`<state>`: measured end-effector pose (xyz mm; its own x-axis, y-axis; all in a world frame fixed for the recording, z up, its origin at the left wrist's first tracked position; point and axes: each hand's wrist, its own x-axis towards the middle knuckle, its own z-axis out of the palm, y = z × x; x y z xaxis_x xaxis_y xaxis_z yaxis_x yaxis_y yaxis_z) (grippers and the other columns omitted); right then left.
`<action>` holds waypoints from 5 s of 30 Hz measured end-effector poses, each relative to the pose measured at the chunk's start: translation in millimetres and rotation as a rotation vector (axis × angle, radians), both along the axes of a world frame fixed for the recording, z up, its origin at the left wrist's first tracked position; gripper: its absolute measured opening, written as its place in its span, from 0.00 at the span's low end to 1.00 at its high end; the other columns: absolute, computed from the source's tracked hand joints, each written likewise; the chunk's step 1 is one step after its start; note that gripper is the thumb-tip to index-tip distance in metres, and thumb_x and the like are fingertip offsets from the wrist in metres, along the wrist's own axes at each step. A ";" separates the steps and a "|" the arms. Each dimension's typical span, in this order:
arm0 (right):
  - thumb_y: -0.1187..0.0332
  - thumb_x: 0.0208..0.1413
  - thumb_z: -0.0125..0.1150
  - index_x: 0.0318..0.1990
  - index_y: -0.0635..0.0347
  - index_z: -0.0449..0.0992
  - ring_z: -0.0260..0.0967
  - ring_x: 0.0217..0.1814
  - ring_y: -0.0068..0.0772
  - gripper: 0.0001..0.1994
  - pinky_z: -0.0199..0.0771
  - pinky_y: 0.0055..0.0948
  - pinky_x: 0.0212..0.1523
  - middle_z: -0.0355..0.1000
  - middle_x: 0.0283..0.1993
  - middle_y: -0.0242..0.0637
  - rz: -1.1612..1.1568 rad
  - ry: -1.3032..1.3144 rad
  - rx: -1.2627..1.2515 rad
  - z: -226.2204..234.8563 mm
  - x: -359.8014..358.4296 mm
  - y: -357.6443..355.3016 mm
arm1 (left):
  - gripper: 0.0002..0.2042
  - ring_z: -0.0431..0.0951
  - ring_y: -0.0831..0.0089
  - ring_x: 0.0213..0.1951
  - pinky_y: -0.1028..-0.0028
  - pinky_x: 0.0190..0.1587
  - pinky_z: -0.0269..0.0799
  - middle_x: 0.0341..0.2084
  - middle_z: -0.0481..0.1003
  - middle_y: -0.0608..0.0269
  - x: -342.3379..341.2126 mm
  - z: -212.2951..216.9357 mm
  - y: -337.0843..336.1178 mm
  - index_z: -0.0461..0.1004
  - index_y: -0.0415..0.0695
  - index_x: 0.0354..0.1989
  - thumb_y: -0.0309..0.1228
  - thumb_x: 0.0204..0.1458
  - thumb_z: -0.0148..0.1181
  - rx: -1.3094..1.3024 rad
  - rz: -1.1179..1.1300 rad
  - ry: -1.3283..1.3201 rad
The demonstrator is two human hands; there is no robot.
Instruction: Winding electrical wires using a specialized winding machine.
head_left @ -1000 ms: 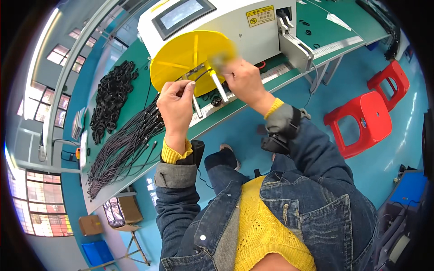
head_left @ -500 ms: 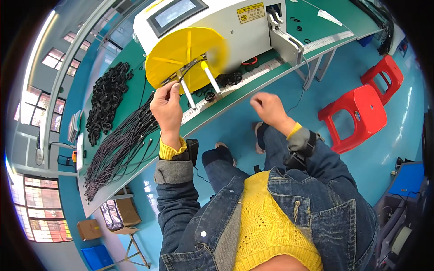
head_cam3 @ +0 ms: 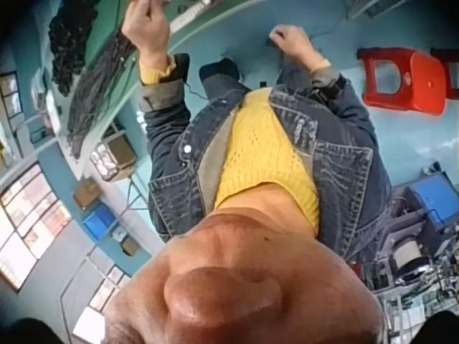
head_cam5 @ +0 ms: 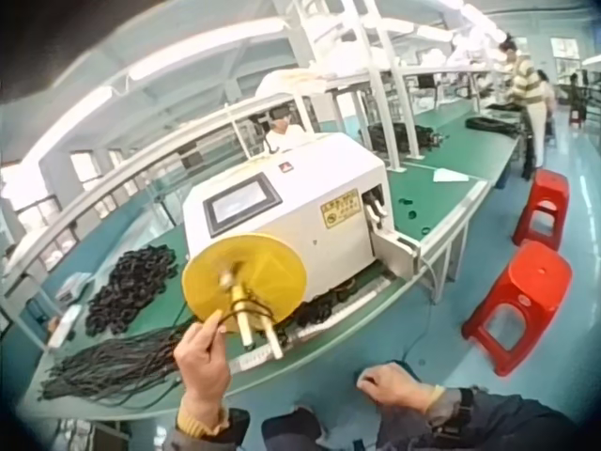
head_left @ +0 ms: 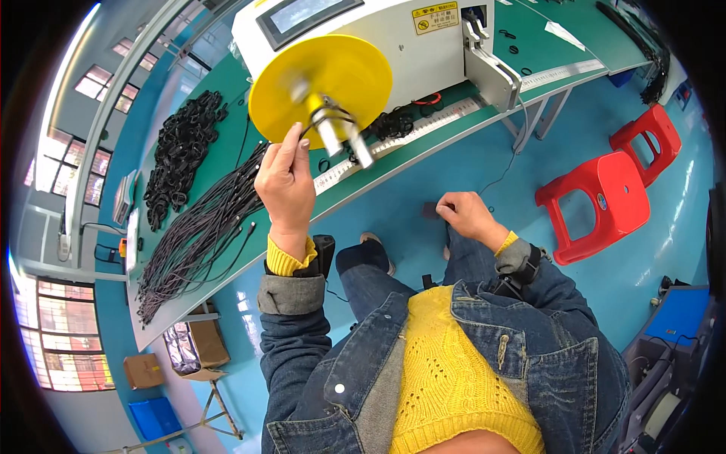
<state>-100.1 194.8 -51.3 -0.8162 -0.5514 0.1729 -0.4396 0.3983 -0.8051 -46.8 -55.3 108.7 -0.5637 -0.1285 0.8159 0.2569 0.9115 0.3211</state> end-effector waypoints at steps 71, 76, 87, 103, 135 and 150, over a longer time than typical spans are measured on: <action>0.77 0.44 0.53 0.36 0.65 0.59 0.67 0.28 0.57 0.12 0.67 0.44 0.25 0.68 0.24 0.52 0.228 0.319 -0.058 65.4 2.5 -48.6 | 0.16 0.74 0.58 0.26 0.64 0.25 0.69 0.32 0.71 0.51 43.1 -49.5 51.8 0.63 0.35 0.35 0.40 0.55 0.46 0.536 -0.223 -1.027; 0.78 0.45 0.52 0.34 0.66 0.59 0.66 0.27 0.58 0.10 0.65 0.45 0.25 0.68 0.23 0.51 0.325 0.232 -0.193 50.8 6.8 -51.3 | 0.27 0.76 0.63 0.32 0.68 0.27 0.74 0.40 0.71 0.51 30.1 -86.6 40.9 0.64 0.34 0.45 0.51 0.57 0.39 1.798 -0.648 -1.054; 0.70 0.46 0.53 0.31 0.68 0.62 0.67 0.28 0.56 0.10 0.65 0.46 0.27 0.69 0.22 0.51 0.356 0.147 -0.010 19.6 6.0 -49.2 | 0.25 0.77 0.65 0.31 0.69 0.27 0.77 0.33 0.72 0.52 30.1 -65.5 64.6 0.66 0.37 0.44 0.50 0.55 0.45 1.518 -0.560 -1.519; 0.72 0.40 0.51 0.30 0.65 0.69 0.69 0.30 0.53 0.08 0.66 0.43 0.31 0.71 0.24 0.48 0.426 -0.212 -0.056 11.6 5.6 -54.2 | 0.15 0.66 0.79 0.13 0.81 0.12 0.60 0.16 0.68 0.65 39.4 -112.4 58.4 0.67 0.36 0.34 0.38 0.52 0.54 1.503 -0.710 -1.481; 0.67 0.47 0.56 0.30 0.58 0.75 0.66 0.26 0.35 0.06 0.66 0.31 0.25 0.65 0.23 0.36 -0.426 0.572 -0.095 13.4 -171.1 -19.1 | 0.05 0.63 0.83 0.19 0.82 0.20 0.59 0.17 0.64 0.70 27.6 -105.7 72.5 0.65 0.43 0.28 0.29 0.52 0.51 1.360 -0.606 -1.102; 0.67 0.56 0.52 0.31 0.62 0.70 0.49 0.20 0.11 0.07 0.46 0.12 0.16 0.59 0.23 0.23 0.280 -1.069 -0.585 54.7 -14.4 -39.2 | 0.10 0.65 0.81 0.20 0.80 0.21 0.62 0.21 0.67 0.67 18.5 -101.3 69.2 0.67 0.39 0.40 0.30 0.54 0.51 1.498 -0.579 -0.765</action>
<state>-114.6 155.6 3.4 -0.5663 -0.7926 -0.2258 0.5309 -0.1413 -0.8356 -28.4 13.8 7.4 -0.9637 -0.1105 -0.2430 -0.1830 -0.3893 0.9027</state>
